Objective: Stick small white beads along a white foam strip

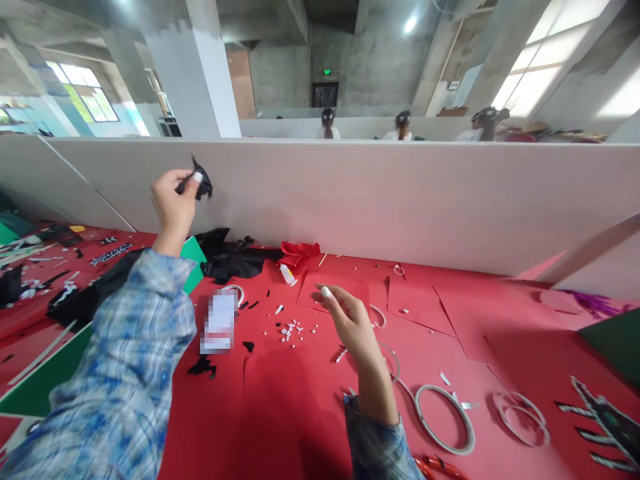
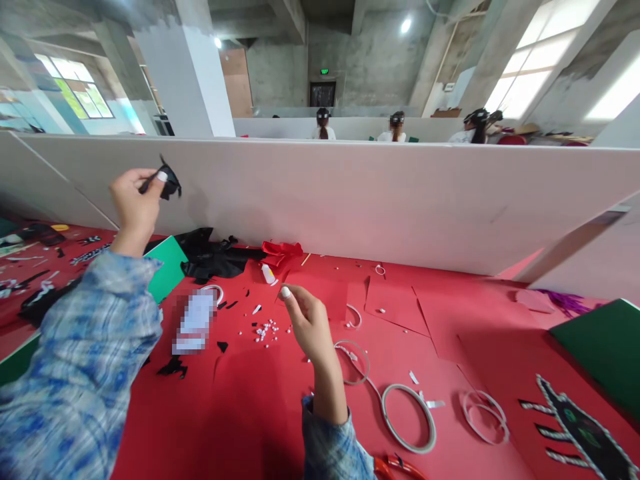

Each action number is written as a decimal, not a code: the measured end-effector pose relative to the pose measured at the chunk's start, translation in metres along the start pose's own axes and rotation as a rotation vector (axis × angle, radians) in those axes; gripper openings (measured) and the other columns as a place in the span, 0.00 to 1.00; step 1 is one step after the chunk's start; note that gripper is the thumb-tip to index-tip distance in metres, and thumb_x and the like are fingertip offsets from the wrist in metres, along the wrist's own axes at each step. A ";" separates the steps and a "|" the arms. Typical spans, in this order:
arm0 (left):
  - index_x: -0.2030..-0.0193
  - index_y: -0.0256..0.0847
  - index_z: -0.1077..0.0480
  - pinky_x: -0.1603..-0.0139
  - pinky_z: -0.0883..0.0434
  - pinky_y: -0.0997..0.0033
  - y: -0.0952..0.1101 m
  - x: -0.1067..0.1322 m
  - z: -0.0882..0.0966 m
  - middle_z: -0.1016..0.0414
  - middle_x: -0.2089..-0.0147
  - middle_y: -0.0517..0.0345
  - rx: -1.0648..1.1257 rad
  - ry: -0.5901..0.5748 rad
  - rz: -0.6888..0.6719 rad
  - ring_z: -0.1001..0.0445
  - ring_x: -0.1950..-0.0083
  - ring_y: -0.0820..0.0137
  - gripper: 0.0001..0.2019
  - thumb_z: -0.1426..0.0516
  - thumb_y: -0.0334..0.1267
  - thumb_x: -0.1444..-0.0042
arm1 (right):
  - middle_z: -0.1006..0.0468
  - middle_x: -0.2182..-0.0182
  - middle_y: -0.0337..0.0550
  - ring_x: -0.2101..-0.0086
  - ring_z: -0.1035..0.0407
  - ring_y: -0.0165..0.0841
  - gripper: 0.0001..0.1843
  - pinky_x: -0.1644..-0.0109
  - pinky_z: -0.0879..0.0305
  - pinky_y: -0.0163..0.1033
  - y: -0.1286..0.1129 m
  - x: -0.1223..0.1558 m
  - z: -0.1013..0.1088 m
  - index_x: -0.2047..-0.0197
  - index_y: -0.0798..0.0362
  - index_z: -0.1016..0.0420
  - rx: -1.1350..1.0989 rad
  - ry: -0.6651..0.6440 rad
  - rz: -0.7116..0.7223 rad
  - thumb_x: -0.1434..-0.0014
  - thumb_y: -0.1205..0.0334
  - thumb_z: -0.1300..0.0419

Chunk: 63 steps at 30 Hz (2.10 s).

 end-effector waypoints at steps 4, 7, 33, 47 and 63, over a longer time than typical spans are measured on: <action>0.54 0.38 0.27 0.52 0.26 0.71 0.085 0.115 0.025 0.21 0.56 0.56 0.023 0.040 -0.465 0.23 0.56 0.70 0.10 0.41 0.33 0.43 | 0.25 0.48 0.53 0.47 0.30 0.42 0.29 0.44 0.34 0.49 -0.009 0.004 -0.050 0.47 0.54 0.29 -0.553 -0.218 -0.040 0.43 0.40 0.45; 0.51 0.37 0.28 0.49 0.25 0.66 0.140 0.220 0.030 0.21 0.55 0.53 0.039 -0.074 -0.983 0.23 0.51 0.66 0.14 0.44 0.24 0.43 | 0.24 0.48 0.51 0.47 0.30 0.40 0.28 0.43 0.35 0.48 -0.020 0.012 -0.070 0.48 0.54 0.29 -0.822 -0.231 -0.074 0.44 0.42 0.43; 0.49 0.40 0.37 0.55 0.25 0.66 0.088 0.312 0.039 0.28 0.55 0.50 0.916 -0.438 0.476 0.25 0.54 0.65 0.22 0.39 0.46 0.48 | 0.24 0.50 0.48 0.45 0.34 0.40 0.29 0.38 0.46 0.54 -0.091 0.067 -0.108 0.38 0.49 0.44 -0.981 -0.521 0.033 0.43 0.56 0.52; 0.55 0.40 0.27 0.61 0.29 0.70 0.162 0.307 0.119 0.27 0.64 0.53 0.205 -0.178 -0.444 0.27 0.63 0.69 0.12 0.44 0.25 0.44 | 0.22 0.54 0.48 0.46 0.34 0.43 0.27 0.41 0.42 0.58 -0.087 0.067 -0.100 0.41 0.50 0.37 -0.946 -0.511 0.080 0.44 0.55 0.52; 0.62 0.40 0.31 0.57 0.30 0.68 0.163 0.266 0.080 0.30 0.65 0.55 0.326 -0.018 -0.290 0.29 0.61 0.69 0.01 0.43 0.32 0.41 | 0.27 0.46 0.45 0.43 0.37 0.40 0.39 0.42 0.41 0.56 -0.085 0.079 -0.101 0.32 0.42 0.56 -0.935 -0.316 0.033 0.46 0.51 0.54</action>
Point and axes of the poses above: each hand's wrist, its own x-axis away from the middle knuckle, its own z-axis out of the back of the hand, y = z × x, the point moved 10 cm from there along -x, towards the middle knuckle
